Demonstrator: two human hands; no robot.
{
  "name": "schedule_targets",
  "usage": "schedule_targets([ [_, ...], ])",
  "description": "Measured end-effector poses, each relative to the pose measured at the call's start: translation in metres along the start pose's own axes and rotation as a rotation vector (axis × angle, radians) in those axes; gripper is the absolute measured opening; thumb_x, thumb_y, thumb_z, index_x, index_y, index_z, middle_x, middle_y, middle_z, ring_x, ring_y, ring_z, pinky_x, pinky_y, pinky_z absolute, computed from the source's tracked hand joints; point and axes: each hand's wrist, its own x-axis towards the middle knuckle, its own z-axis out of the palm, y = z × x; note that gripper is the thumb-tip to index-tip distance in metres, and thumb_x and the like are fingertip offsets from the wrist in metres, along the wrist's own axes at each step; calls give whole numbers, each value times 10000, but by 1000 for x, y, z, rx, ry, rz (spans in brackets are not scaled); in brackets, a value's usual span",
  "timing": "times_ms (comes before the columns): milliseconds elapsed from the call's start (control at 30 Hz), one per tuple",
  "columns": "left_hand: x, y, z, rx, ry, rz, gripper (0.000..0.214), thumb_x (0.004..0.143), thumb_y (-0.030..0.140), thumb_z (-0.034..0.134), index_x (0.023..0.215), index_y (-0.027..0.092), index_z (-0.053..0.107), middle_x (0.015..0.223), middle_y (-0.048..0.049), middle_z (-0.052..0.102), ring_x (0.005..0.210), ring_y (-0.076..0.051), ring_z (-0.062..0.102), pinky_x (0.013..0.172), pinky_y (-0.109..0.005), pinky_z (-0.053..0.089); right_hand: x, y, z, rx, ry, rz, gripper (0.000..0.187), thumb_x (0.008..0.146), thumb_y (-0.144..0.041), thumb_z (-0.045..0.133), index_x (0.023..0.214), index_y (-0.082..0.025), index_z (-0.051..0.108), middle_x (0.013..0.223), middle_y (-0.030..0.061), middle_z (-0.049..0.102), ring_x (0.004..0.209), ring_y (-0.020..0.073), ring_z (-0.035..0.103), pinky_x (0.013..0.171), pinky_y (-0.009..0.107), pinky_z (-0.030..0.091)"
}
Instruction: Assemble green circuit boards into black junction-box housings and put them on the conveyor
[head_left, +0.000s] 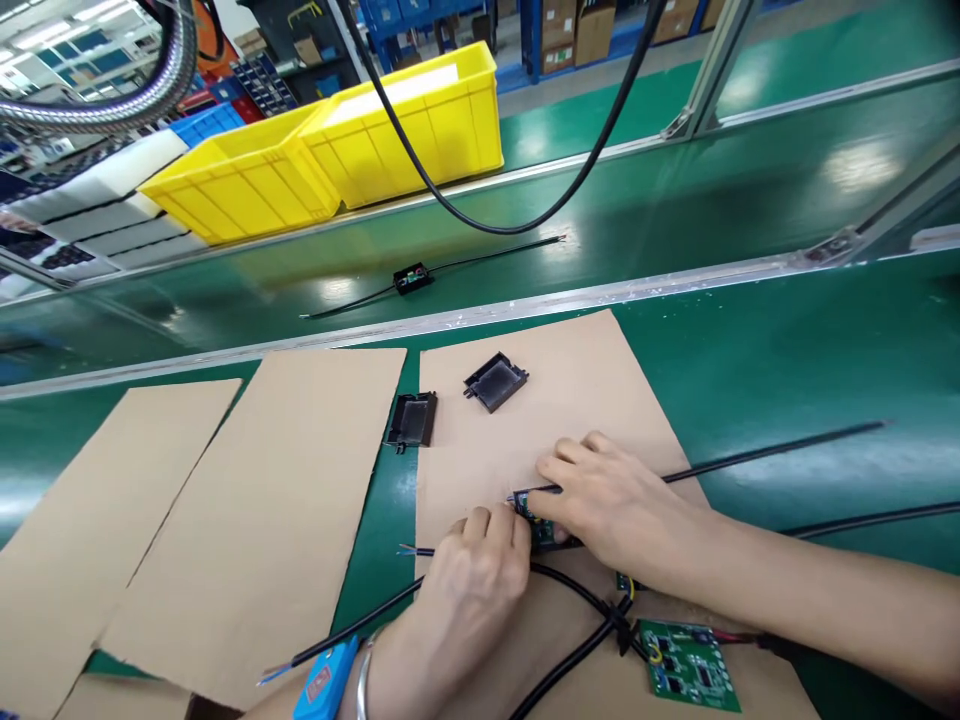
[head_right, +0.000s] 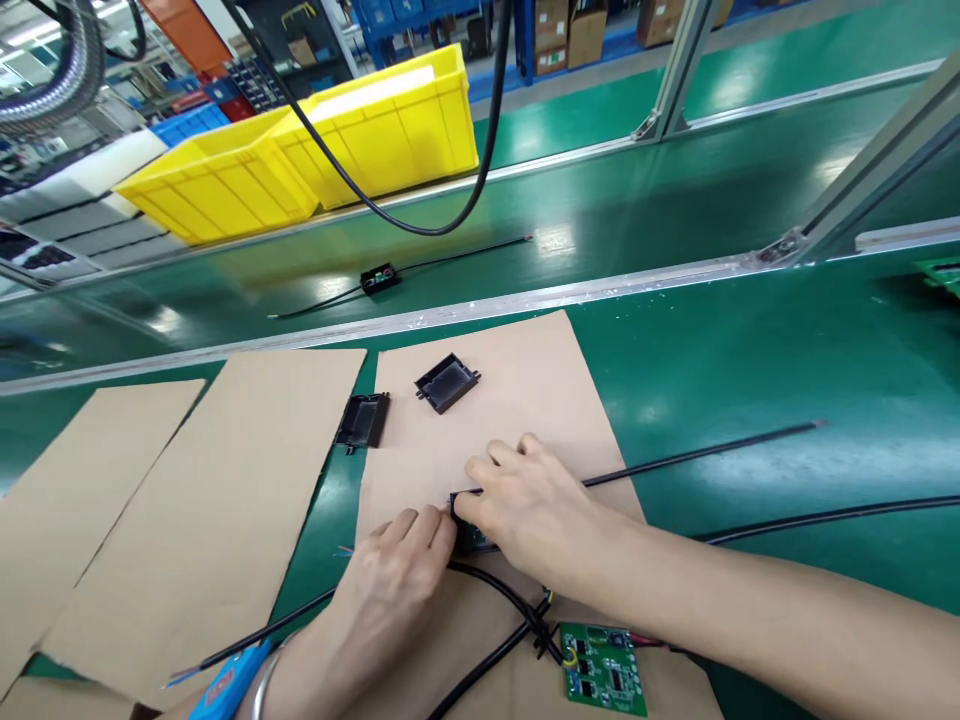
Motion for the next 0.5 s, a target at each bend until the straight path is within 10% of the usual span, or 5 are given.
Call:
schedule_targets([
  [300, -2, -7, 9, -262, 151, -143, 183, 893, 77, 489, 785, 183, 593, 723, -25, 591, 640, -191, 569, 539, -304, 484, 34, 2, -3, 87, -99, 144, 307, 739, -383, 769, 859, -162, 595, 835, 68, 663, 844, 251, 602, 666, 325, 407],
  [500, 3, -19, -2, -502, 1, -182, 83, 910, 160, 523, 897, 186, 600, 878, -49, 588, 827, -220, 558, 744, -371, 507, 44, 6, -1, 103, -196, 125, 307, 710, -396, 805, 844, -181, 632, 861, 43, 686, 832, 248, 635, 672, 319, 417],
])
